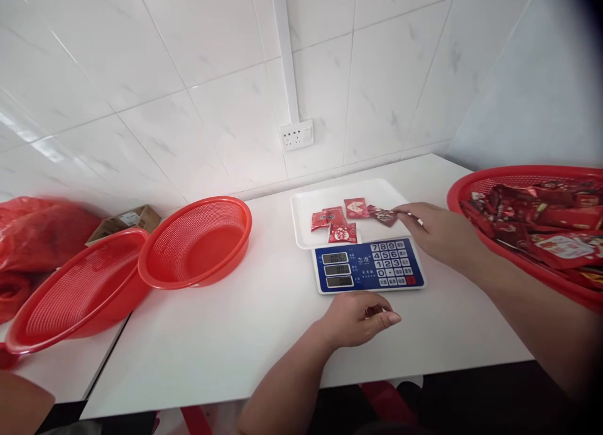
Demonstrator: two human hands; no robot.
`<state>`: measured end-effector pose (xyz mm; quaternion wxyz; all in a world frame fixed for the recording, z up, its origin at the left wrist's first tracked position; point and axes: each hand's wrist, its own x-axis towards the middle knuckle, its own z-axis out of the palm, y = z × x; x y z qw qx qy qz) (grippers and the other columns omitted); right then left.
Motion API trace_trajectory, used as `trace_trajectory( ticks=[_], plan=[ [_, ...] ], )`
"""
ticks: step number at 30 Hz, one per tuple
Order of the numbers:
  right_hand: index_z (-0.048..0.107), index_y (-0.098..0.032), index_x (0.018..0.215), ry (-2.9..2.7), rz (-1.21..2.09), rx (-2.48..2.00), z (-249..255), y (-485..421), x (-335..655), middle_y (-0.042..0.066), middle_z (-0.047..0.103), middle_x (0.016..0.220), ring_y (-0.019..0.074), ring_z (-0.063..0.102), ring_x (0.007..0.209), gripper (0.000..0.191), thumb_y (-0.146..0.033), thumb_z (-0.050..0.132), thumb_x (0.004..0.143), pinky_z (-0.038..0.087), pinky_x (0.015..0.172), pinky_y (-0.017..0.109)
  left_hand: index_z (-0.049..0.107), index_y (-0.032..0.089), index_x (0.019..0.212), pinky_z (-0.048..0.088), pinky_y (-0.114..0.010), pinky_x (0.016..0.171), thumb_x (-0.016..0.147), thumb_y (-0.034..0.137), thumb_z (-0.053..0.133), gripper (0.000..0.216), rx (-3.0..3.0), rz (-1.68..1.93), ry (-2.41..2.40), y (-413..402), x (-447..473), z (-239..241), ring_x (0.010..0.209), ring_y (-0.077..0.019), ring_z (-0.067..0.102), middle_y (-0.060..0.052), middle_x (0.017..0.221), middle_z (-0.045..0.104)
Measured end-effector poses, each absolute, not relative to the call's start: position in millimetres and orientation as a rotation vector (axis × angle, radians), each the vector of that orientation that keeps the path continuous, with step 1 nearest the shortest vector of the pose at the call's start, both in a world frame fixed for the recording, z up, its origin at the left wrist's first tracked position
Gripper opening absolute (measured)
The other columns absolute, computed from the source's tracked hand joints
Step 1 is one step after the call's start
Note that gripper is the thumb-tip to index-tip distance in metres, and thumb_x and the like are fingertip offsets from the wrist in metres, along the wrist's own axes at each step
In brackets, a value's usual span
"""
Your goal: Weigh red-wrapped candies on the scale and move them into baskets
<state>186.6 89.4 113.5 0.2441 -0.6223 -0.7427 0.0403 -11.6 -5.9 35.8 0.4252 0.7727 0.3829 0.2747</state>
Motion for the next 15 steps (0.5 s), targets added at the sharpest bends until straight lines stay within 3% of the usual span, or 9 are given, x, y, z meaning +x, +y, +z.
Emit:
trace_trajectory(
  ticks=[7, 15],
  plan=[
    [0.064, -0.018, 0.109, -2.004, 0.230, -1.630, 108.3, 85.0, 188.5, 0.007, 0.069, 0.107, 0.0225, 0.062, 0.093, 0.037, -0.034, 0.037, 0.090, 0.045, 0.075, 0.031, 0.067, 0.018, 0.092, 0.043, -0.023, 0.068, 0.087, 0.054, 0.046, 0.042, 1.922, 0.671, 0.966, -6.1, -11.1, 36.0, 0.073, -0.0129, 0.056, -0.004, 0.085, 0.066],
    [0.070, -0.020, 0.099, -2.037, 0.136, -1.740, 105.1, 96.7, 180.0, 0.006, 0.073, 0.084, 0.0237, 0.065, 0.073, 0.039, -0.039, 0.037, 0.089, 0.042, 0.057, 0.030, 0.067, 0.018, 0.091, 0.044, -0.022, 0.068, 0.087, 0.054, 0.047, 0.041, 1.907, 0.675, 0.975, -5.0, -11.5, 34.8, 0.072, -0.0128, 0.056, -0.004, 0.084, 0.066]
  ],
)
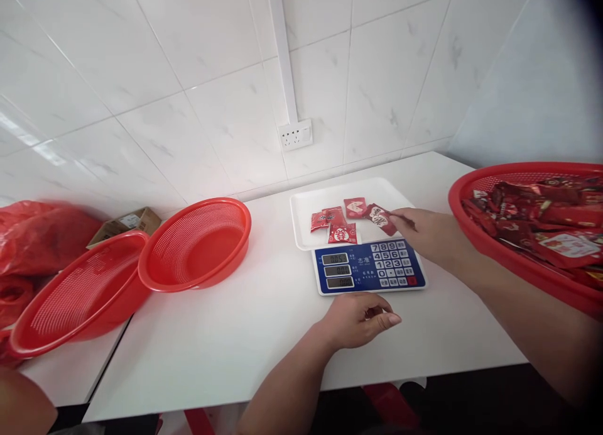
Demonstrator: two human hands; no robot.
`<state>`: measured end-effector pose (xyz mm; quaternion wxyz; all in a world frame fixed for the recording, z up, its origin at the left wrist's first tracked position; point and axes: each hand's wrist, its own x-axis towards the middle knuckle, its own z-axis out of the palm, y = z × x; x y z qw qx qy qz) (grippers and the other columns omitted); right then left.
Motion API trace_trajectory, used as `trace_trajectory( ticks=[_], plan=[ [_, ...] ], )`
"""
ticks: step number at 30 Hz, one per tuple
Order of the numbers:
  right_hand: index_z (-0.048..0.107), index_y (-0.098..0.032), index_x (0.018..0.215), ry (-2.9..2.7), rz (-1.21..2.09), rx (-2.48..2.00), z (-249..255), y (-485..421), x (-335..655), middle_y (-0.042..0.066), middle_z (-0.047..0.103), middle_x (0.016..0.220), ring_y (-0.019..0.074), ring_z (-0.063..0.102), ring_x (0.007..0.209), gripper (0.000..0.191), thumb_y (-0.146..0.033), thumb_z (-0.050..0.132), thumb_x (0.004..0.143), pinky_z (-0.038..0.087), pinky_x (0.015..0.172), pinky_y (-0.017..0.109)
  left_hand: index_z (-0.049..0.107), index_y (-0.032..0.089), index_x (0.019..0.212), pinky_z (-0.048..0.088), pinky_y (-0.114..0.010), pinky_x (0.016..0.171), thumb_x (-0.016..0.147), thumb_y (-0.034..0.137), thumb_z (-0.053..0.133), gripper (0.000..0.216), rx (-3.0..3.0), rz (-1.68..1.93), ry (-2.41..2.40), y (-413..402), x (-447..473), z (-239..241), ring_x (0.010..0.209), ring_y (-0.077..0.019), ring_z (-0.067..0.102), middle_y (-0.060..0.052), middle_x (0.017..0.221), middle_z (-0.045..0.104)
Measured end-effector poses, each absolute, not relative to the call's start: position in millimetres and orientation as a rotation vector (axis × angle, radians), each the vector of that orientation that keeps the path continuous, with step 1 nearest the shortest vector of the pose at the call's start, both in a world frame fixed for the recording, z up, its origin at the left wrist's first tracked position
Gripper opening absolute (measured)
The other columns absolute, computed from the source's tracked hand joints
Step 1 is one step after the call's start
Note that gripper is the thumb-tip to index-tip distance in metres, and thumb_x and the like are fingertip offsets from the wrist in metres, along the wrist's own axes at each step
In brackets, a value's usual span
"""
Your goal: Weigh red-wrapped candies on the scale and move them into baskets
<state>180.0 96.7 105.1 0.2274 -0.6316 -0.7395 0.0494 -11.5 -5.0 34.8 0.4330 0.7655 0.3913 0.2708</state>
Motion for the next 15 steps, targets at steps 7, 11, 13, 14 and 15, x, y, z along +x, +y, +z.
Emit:
trace_trajectory(
  ticks=[7, 11, 13, 14, 15],
  plan=[
    [0.064, -0.025, 0.119, -2.059, 0.232, -1.531, 92.3, 99.5, 171.5, 0.002, 0.063, 0.123, 0.0249, 0.066, 0.094, 0.044, -0.043, 0.037, 0.089, 0.051, 0.075, 0.036, 0.067, 0.019, 0.092, 0.045, -0.022, 0.069, 0.087, 0.053, 0.047, 0.040, 1.923, 0.664, 0.988, -5.3, -12.4, 34.9, 0.073, -0.0128, 0.056, -0.004, 0.086, 0.067],
    [0.066, -0.023, 0.113, -2.001, 0.289, -1.474, 88.2, 87.4, 175.7, 0.005, 0.064, 0.122, 0.0250, 0.065, 0.097, 0.043, -0.043, 0.039, 0.088, 0.053, 0.077, 0.038, 0.068, 0.019, 0.094, 0.045, -0.023, 0.070, 0.087, 0.054, 0.046, 0.042, 1.925, 0.638, 1.007, -6.3, -11.8, 37.8, 0.074, -0.0133, 0.057, -0.004, 0.087, 0.067],
    [0.068, -0.022, 0.107, -1.945, 0.316, -1.484, 85.8, 77.5, 180.7, 0.006, 0.069, 0.111, 0.0233, 0.067, 0.086, 0.042, -0.046, 0.040, 0.087, 0.054, 0.073, 0.036, 0.067, 0.019, 0.095, 0.046, -0.024, 0.070, 0.087, 0.055, 0.046, 0.043, 1.929, 0.628, 1.013, -6.3, -11.5, 38.6, 0.075, -0.0137, 0.058, -0.005, 0.087, 0.067],
    [0.068, -0.022, 0.103, -1.920, 0.332, -1.485, 83.4, 71.8, 183.8, 0.006, 0.071, 0.104, 0.0222, 0.067, 0.081, 0.040, -0.047, 0.041, 0.086, 0.054, 0.070, 0.035, 0.067, 0.019, 0.095, 0.046, -0.024, 0.070, 0.087, 0.055, 0.045, 0.043, 1.929, 0.626, 1.014, -6.2, -11.4, 38.7, 0.075, -0.0139, 0.058, -0.005, 0.088, 0.067],
    [0.069, -0.022, 0.100, -1.895, 0.350, -1.481, 79.7, 65.5, 187.3, 0.005, 0.072, 0.099, 0.0213, 0.067, 0.078, 0.039, -0.047, 0.042, 0.085, 0.054, 0.067, 0.033, 0.067, 0.019, 0.095, 0.046, -0.024, 0.070, 0.087, 0.055, 0.045, 0.043, 1.928, 0.628, 1.012, -6.0, -11.3, 38.4, 0.075, -0.0140, 0.058, -0.005, 0.088, 0.067]
  ],
)
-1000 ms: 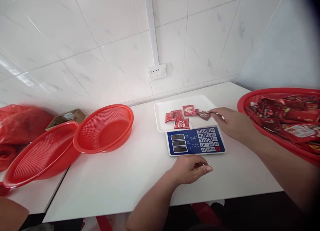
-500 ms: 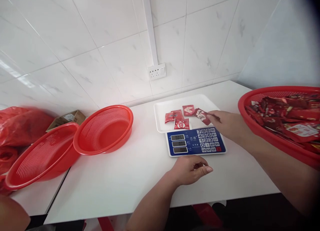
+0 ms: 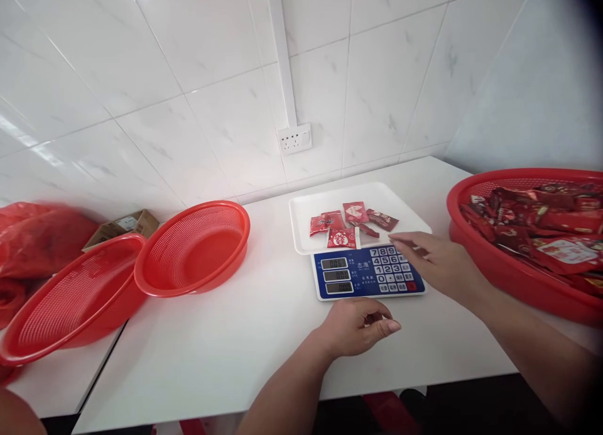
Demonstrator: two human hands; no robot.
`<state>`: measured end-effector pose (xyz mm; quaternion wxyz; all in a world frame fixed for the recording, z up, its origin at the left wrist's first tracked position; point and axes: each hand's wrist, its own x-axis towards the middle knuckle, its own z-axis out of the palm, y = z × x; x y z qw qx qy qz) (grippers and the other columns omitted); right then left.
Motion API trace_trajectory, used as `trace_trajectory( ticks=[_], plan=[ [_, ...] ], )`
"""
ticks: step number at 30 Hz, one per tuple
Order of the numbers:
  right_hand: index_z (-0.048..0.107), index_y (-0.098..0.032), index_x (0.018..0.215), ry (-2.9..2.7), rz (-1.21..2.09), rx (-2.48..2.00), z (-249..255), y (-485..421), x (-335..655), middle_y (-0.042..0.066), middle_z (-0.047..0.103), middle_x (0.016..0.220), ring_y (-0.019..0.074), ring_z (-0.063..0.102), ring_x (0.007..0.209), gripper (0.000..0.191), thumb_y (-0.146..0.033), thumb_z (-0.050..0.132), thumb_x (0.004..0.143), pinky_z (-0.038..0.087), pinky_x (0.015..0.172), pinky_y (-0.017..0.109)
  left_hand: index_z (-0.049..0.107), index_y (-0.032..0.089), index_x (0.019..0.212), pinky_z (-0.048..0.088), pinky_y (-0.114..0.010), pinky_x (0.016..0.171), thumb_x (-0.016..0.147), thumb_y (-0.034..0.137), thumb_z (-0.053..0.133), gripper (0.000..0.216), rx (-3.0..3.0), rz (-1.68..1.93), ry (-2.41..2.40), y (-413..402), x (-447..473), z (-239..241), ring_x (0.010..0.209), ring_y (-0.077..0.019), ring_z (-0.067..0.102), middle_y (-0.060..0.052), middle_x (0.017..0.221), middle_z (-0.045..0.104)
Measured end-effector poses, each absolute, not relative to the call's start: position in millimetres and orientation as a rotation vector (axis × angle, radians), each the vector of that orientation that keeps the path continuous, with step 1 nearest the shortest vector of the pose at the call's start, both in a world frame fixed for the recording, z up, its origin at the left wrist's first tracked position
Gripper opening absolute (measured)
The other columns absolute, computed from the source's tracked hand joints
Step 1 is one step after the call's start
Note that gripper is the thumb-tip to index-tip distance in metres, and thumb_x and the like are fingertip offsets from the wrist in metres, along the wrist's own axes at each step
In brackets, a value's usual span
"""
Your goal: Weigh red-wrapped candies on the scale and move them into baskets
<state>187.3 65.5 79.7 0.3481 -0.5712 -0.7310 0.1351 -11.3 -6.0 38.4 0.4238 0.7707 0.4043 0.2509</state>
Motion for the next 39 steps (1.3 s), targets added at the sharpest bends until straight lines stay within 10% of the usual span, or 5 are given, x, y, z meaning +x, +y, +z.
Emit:
trace_trajectory(
  ticks=[13, 21, 29, 39],
  plan=[
    [0.068, -0.028, 0.088, -1.691, 0.764, -1.616, -16.7, -12.9, 233.5, 0.001, 0.072, 0.077, 0.0217, 0.067, 0.067, 0.033, -0.054, 0.052, 0.076, 0.055, 0.066, 0.033, 0.061, 0.020, 0.103, 0.051, -0.029, 0.080, 0.085, 0.032, 0.054, 0.023, 1.766, 1.321, 1.458, 15.5, -38.1, 76.7, 0.087, -0.0155, 0.062, -0.005, 0.095, 0.068],
    [0.067, -0.025, 0.092, -1.594, 0.915, -1.552, -15.2, -5.1, 238.4, 0.002, 0.070, 0.076, 0.0209, 0.066, 0.067, 0.037, -0.055, 0.053, 0.075, 0.056, 0.065, 0.033, 0.041, 0.016, 0.136, 0.033, -0.043, 0.108, 0.071, 0.004, 0.053, 0.067, 2.166, 0.589, 1.699, 105.4, -68.1, 119.9, 0.134, -0.0275, 0.035, -0.012, 0.140, 0.046],
    [0.066, -0.024, 0.092, -1.577, 0.949, -1.523, -16.4, -9.7, 238.2, 0.003, 0.070, 0.076, 0.0223, 0.068, 0.072, 0.038, -0.055, 0.052, 0.075, 0.055, 0.067, 0.033, 0.047, 0.019, 0.132, 0.046, -0.040, 0.093, 0.072, 0.005, 0.053, 0.061, 2.185, 0.548, 1.723, 130.6, -71.0, 121.8, 0.105, -0.0253, 0.060, -0.009, 0.116, 0.065],
    [0.067, -0.025, 0.094, -1.586, 1.009, -1.535, -13.2, -9.8, 238.5, 0.004, 0.069, 0.076, 0.0230, 0.067, 0.074, 0.040, -0.056, 0.052, 0.074, 0.054, 0.072, 0.036, 0.054, 0.023, 0.117, 0.053, -0.030, 0.081, 0.092, 0.023, 0.042, 0.028, 1.978, 1.392, 1.725, 43.3, -63.1, 120.0, 0.101, -0.0167, 0.062, -0.006, 0.114, 0.066]
  ],
)
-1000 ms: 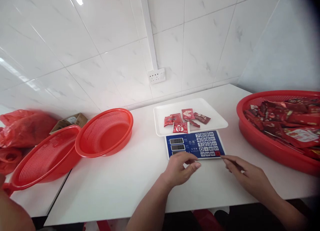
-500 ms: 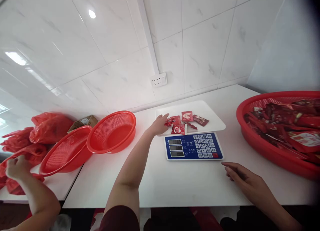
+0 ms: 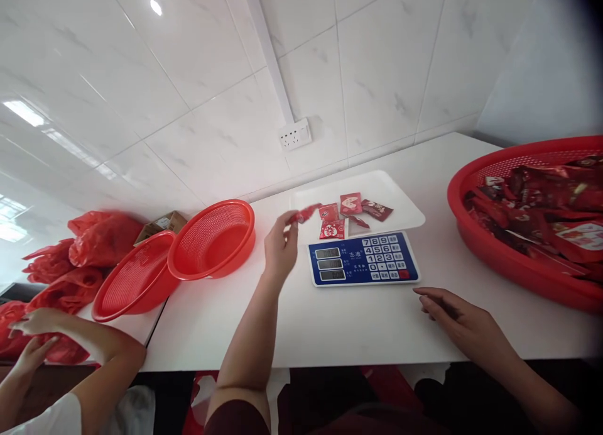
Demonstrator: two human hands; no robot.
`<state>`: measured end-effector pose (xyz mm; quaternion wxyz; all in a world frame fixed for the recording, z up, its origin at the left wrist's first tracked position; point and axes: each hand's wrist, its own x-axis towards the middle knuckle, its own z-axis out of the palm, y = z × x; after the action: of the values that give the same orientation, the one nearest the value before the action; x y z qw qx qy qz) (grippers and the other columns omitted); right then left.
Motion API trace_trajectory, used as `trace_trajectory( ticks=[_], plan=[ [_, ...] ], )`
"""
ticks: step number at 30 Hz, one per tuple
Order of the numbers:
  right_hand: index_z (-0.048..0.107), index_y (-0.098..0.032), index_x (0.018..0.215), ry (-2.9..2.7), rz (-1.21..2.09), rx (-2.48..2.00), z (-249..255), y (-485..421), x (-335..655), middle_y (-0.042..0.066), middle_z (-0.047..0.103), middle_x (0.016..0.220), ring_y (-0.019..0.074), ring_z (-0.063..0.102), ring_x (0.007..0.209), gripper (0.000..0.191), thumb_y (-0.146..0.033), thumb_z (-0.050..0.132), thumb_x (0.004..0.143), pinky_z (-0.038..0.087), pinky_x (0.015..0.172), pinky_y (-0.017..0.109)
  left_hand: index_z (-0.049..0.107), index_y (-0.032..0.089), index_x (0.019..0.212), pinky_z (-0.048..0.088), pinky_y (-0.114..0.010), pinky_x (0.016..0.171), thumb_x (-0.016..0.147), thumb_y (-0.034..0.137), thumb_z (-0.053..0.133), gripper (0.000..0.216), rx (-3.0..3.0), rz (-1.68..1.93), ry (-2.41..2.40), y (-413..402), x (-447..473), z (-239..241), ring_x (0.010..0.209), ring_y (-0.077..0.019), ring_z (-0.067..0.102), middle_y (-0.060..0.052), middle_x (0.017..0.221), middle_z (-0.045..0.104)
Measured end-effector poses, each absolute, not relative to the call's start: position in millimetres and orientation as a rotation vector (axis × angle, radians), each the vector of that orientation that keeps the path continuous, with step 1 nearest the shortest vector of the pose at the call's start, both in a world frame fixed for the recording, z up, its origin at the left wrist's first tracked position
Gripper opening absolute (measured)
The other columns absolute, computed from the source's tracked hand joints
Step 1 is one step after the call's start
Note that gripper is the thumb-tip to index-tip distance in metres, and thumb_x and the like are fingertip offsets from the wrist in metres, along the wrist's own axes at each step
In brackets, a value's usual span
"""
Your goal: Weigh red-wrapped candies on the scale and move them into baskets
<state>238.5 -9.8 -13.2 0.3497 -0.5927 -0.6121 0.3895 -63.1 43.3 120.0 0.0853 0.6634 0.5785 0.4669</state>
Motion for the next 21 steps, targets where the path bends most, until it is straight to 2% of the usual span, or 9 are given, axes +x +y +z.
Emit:
trace_trajectory(
  ticks=[3, 4, 7, 9, 12, 14, 16, 18, 21],
  plan=[
    [0.069, -0.024, 0.095, -1.526, 1.128, -1.502, -8.2, -10.4, 237.3, 0.005, 0.070, 0.077, 0.0232, 0.066, 0.071, 0.046, -0.060, 0.055, 0.071, 0.054, 0.070, 0.037, 0.060, 0.022, 0.110, 0.054, -0.030, 0.081, 0.092, 0.019, 0.041, 0.026, 2.029, 1.269, 1.358, -8.8, -37.3, 99.7, 0.101, -0.0168, 0.064, -0.007, 0.116, 0.066],
    [0.069, -0.023, 0.097, -1.499, 1.230, -1.452, -4.5, -11.4, 235.9, 0.007, 0.070, 0.080, 0.0234, 0.066, 0.071, 0.050, -0.063, 0.054, 0.072, 0.054, 0.068, 0.037, 0.062, 0.021, 0.106, 0.052, -0.032, 0.088, 0.092, 0.017, 0.041, 0.026, 2.062, 1.176, 1.231, -23.3, -27.5, 90.4, 0.106, -0.0172, 0.062, -0.007, 0.115, 0.067],
    [0.064, -0.020, 0.115, -1.456, 1.672, -1.249, 10.7, -16.1, 228.1, 0.011, 0.071, 0.087, 0.0235, 0.065, 0.072, 0.064, -0.068, 0.048, 0.076, 0.053, 0.059, 0.035, 0.065, 0.020, 0.102, 0.049, -0.031, 0.092, 0.090, 0.010, 0.041, 0.028, 2.045, 1.025, 1.054, -52.1, -1.2, 62.9, 0.107, -0.0163, 0.062, -0.008, 0.114, 0.067],
    [0.061, -0.018, 0.122, -1.471, 1.857, -1.204, 20.1, -19.4, 221.3, 0.009, 0.070, 0.082, 0.0216, 0.064, 0.069, 0.066, -0.064, 0.055, 0.075, 0.052, 0.059, 0.034, 0.066, 0.019, 0.100, 0.049, -0.031, 0.094, 0.086, 0.006, 0.041, 0.032, 1.988, 0.999, 1.024, -60.4, 9.9, 50.3, 0.107, -0.0166, 0.062, -0.008, 0.114, 0.067],
    [0.062, -0.019, 0.119, -1.465, 1.840, -1.246, 25.6, -21.9, 213.0, 0.006, 0.069, 0.077, 0.0177, 0.060, 0.063, 0.063, -0.057, 0.067, 0.068, 0.051, 0.059, 0.031, 0.067, 0.020, 0.097, 0.047, -0.035, 0.098, 0.077, 0.002, 0.045, 0.035, 1.855, 1.004, 1.044, -63.4, 16.0, 43.1, 0.112, -0.0191, 0.058, -0.008, 0.118, 0.063],
    [0.061, -0.020, 0.120, -1.414, 1.734, -1.261, 24.4, -22.5, 210.3, 0.006, 0.068, 0.078, 0.0174, 0.059, 0.064, 0.065, -0.056, 0.069, 0.067, 0.050, 0.059, 0.031, 0.063, 0.021, 0.108, 0.048, -0.036, 0.096, 0.076, 0.006, 0.050, 0.038, 1.695, 0.993, 1.053, -62.8, 16.5, 42.5, 0.116, -0.0210, 0.055, -0.009, 0.126, 0.057],
    [0.057, -0.022, 0.124, -1.379, 1.625, -1.292, 22.7, -23.8, 209.1, 0.004, 0.066, 0.075, 0.0174, 0.058, 0.065, 0.068, -0.056, 0.069, 0.066, 0.051, 0.060, 0.031, 0.052, 0.022, 0.124, 0.052, -0.036, 0.089, 0.077, 0.015, 0.058, 0.048, 1.485, 0.940, 1.082, -61.4, 17.4, 41.4, 0.112, -0.0218, 0.057, -0.011, 0.129, 0.054],
    [0.057, -0.023, 0.125, -1.375, 1.577, -1.319, 22.4, -26.3, 208.2, 0.003, 0.065, 0.075, 0.0173, 0.057, 0.065, 0.069, -0.056, 0.069, 0.065, 0.052, 0.062, 0.032, 0.046, 0.021, 0.130, 0.054, -0.034, 0.080, 0.077, 0.026, 0.065, 0.057, 1.317, 0.866, 1.162, -59.8, 20.0, 38.4, 0.097, -0.0195, 0.062, -0.011, 0.120, 0.059],
    [0.061, -0.022, 0.118, -1.398, 1.598, -1.349, 22.7, -31.1, 206.7, 0.006, 0.068, 0.087, 0.0175, 0.058, 0.068, 0.065, -0.059, 0.068, 0.065, 0.053, 0.065, 0.032, 0.058, 0.020, 0.114, 0.051, -0.030, 0.076, 0.077, 0.030, 0.065, 0.039, 1.286, 0.827, 1.284, -58.1, 24.7, 32.5, 0.081, -0.0152, 0.061, -0.005, 0.098, 0.066]
  ],
)
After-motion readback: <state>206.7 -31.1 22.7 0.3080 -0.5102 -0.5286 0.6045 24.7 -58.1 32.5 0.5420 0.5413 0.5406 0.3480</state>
